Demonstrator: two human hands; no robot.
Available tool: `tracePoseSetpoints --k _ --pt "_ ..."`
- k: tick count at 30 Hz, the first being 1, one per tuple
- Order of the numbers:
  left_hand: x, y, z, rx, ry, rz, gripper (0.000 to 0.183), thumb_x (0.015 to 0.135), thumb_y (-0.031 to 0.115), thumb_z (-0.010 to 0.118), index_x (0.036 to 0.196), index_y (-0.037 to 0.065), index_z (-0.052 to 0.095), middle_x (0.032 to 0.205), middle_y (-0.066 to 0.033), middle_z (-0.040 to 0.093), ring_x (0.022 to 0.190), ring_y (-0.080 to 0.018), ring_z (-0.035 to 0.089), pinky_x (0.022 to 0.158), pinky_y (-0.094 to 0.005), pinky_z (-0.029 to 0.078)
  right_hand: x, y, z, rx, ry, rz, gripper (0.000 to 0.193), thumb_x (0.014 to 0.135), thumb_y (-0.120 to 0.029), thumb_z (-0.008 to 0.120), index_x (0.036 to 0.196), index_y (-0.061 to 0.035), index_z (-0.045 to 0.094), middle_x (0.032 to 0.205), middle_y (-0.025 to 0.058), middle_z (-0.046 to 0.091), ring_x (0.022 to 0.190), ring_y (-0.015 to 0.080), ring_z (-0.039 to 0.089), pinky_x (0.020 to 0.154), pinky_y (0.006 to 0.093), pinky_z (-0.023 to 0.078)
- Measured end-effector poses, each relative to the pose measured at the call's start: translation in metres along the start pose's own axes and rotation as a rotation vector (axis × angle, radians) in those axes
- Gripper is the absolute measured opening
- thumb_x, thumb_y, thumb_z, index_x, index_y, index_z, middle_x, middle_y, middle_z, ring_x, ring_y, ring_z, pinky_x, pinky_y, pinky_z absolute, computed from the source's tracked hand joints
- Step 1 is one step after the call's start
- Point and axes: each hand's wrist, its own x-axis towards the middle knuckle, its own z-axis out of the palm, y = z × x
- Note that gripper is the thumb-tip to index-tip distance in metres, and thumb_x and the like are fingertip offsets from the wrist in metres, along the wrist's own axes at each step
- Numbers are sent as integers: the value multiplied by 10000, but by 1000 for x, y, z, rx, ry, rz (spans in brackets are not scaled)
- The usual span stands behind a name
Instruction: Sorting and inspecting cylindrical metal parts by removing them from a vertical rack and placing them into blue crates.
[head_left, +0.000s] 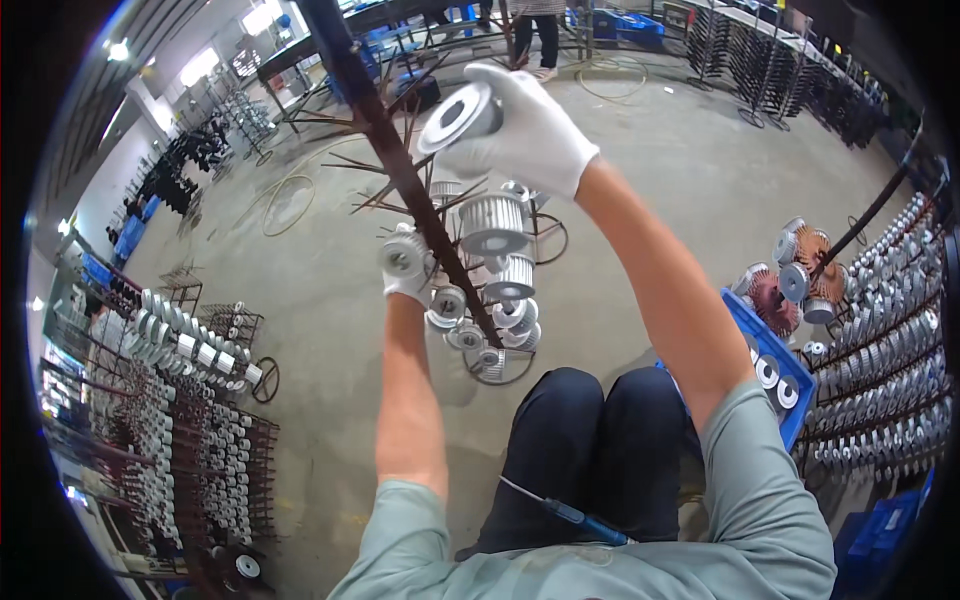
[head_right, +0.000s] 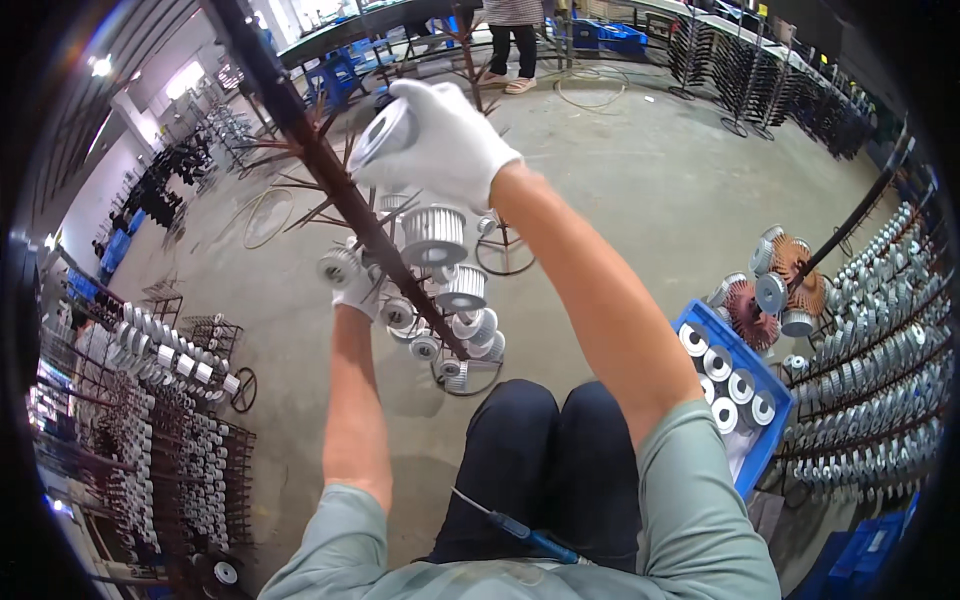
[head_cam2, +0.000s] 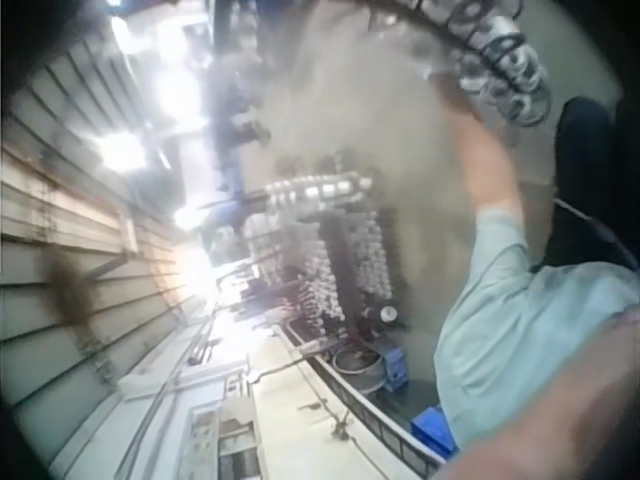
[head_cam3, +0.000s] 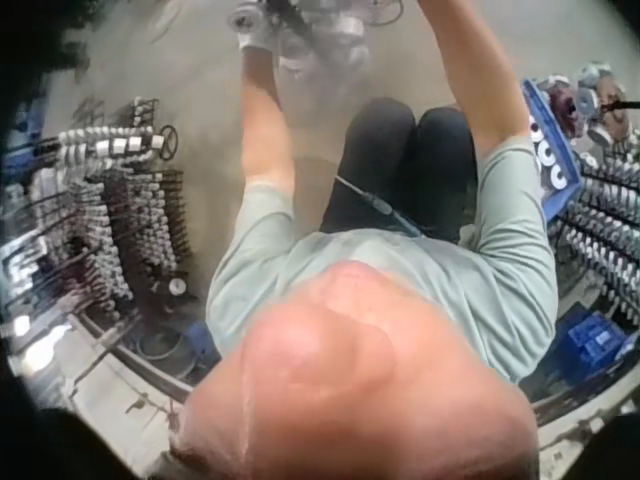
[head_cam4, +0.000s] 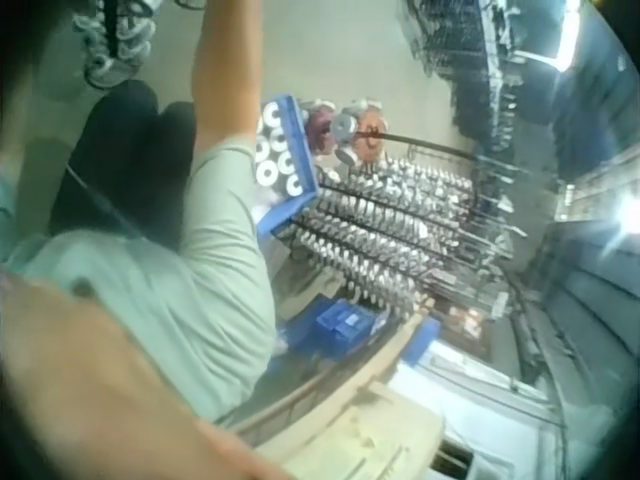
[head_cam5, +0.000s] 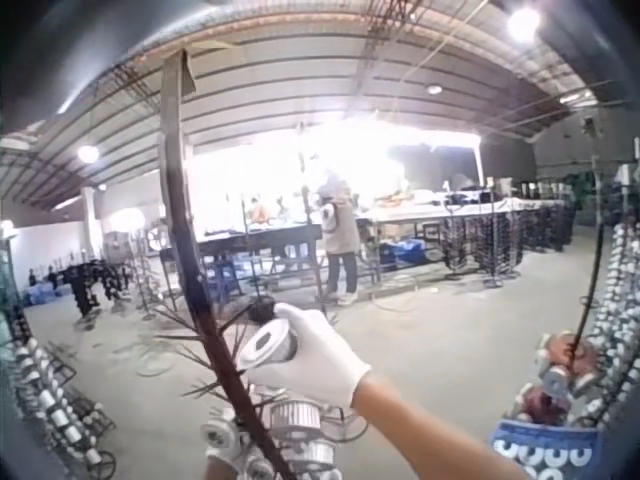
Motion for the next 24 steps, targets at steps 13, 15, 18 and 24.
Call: tracePoseSetpoints --k 13,15,18,24 --pt "42 33 -70 82 -528 -25 143 858 86 535 964 61 629 778 -58 593 600 -129 508 523 -257 413 -20 -96 44 -221 -37 148 774 639 -316 805 1238 61 491 1075 229 589 919 350 639 846 387 532" --pt "10 50 -69 -153 -63 90 114 861 122 555 904 50 632 802 -61 596 581 -123 487 517 -252 406 -24 -98 57 -296 -12 174 759 644 -312 801 1228 59 489 1078 232 589 913 350 642 832 391 536" --pt "-37 81 -79 -359 492 213 145 891 99 527 976 60 639 836 -60 606 594 -116 499 536 -239 423 -22 -99 57 -276 23 159 749 650 -302 796 1230 57 485 1080 234 590 913 347 642 831 392 535" --pt "-103 92 34 199 -74 656 289 924 44 478 1189 46 594 946 -72 612 640 -97 520 586 -223 441 -26 -87 52 -147 31 123 741 666 -275 786 1249 54 468 1080 236 595 913 346 642 837 394 531"
